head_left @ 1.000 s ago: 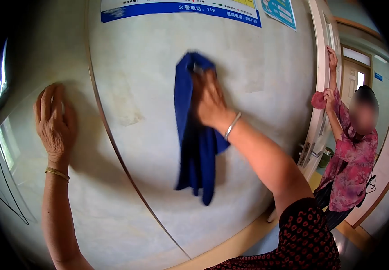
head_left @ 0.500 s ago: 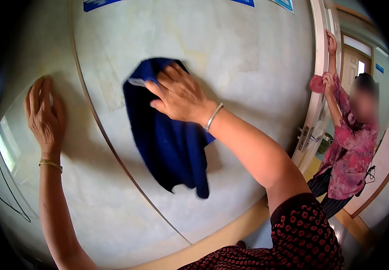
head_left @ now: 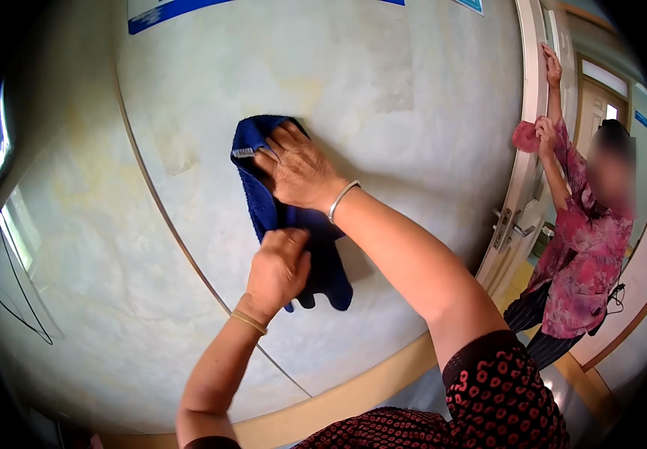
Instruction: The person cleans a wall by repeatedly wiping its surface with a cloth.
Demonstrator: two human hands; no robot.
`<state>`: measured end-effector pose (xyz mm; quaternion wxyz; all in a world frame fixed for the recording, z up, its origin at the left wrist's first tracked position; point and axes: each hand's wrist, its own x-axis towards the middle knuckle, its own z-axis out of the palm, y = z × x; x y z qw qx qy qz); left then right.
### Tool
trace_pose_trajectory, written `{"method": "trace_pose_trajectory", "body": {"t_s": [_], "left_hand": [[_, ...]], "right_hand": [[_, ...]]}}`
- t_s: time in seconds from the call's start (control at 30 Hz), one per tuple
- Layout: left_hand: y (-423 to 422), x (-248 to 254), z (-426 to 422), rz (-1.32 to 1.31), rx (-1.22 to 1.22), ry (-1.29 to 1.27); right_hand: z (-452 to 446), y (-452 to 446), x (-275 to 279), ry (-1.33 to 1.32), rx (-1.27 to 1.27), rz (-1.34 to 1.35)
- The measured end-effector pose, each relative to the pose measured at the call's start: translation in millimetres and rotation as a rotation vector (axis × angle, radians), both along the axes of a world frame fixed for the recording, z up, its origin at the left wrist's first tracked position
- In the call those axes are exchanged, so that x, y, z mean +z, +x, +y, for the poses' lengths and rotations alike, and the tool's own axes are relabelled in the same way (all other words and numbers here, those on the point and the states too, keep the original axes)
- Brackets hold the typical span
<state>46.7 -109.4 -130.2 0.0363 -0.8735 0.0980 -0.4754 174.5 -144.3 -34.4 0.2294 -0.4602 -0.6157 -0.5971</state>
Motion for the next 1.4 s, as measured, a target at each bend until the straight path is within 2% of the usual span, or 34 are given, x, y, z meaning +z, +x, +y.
{"method": "trace_pose_trajectory", "body": {"t_s": [0.03, 0.07, 0.13, 0.17, 0.2, 0.27, 0.33, 0.47, 0.53, 0.57, 0.67, 0.73, 0.77, 0.87, 0.9, 0.93, 0.97, 1.0, 1.07, 1.13, 1.17, 1.2, 1.27, 1.3, 1.33, 1.4], "left_hand": [[7, 2, -3, -0.095, 0.078, -0.209], [12, 3, -10, -0.091, 0.088, -0.206], [22, 3, -36, 0.020, -0.302, -1.491], [30, -8, -40, 0.008, -0.358, -1.444], [39, -21, -39, 0.051, -0.246, -1.415], [51, -51, -30, 0.008, -0.180, -1.299], [49, -59, -30, -0.271, -0.215, -1.341], [32, -44, -24, -0.709, 0.089, -1.092], [23, -29, -18, -0.755, 0.294, -0.987], [20, -21, -12, -0.784, 0.476, -0.820], [17, -2, -16, -0.678, 0.749, -0.536], [21, -1, -18, -0.650, 0.695, -0.443], [21, 2, -21, -0.557, 0.757, -0.528], [23, 10, -31, -0.456, 0.610, -0.678], [20, 11, -39, -0.372, 0.467, -0.897], [21, 6, -37, -0.453, 0.246, -0.832], [22, -3, -25, -0.484, 0.093, -0.906], [20, -9, -14, -0.513, -0.060, -0.978], [17, 2, -31, -0.397, -0.866, -1.260], [17, -4, -21, -0.253, -0.839, -1.085], [17, 1, -44, -0.389, -0.881, -1.341], [15, -5, -30, -0.393, -0.862, -1.352], [21, -13, 7, -0.043, -0.764, -0.837], [22, -20, -19, -0.194, -0.969, -1.370], [19, -24, -30, -0.199, -0.963, -1.371], [16, -31, -42, -0.198, -0.689, -1.290]], "right_hand": [[-2, 0, 2, -0.066, 0.009, 0.017], [-2, 3, 2, -0.047, 0.073, 0.021], [-1, 6, 1, 0.022, 0.155, 0.021], [-2, 7, 2, 0.017, 0.166, 0.033], [-2, 9, 4, 0.018, 0.216, 0.026], [-5, 13, 3, 0.014, 0.284, 0.022], [-7, 18, 4, 0.060, 0.368, 0.008], [-23, 36, -6, 0.029, 0.451, 0.010], [-34, 57, -20, 0.026, 0.408, 0.037], [-42, 70, -29, 0.013, 0.361, 0.063], [-62, 94, -64, 0.001, 0.340, 0.076], [-80, 94, -73, -0.147, 0.229, 0.192], [-85, 93, -74, -0.115, 0.222, 0.238], [-105, 86, -71, 0.016, 0.215, 0.172], [-112, 78, -76, -0.047, 0.217, 0.174], [-118, 68, -82, -0.110, 0.224, 0.176], [-120, 61, -91, -0.198, 0.443, 0.243], [-121, 51, -96, -0.306, 0.424, 0.017], [-119, 38, -124, -0.341, 0.483, -0.209], [-125, 27, -152, -0.466, 0.512, -0.124], [-130, 25, -164, -0.575, 0.524, -0.059], [-136, 25, -175, -0.674, 0.516, 0.016], [-151, 35, -207, -0.717, 0.488, 0.133], [-158, 43, -229, -0.740, 0.472, 0.215], [-165, 50, -247, -0.765, 0.455, 0.299], [-179, 59, -262, -0.786, 0.426, 0.355]]}}
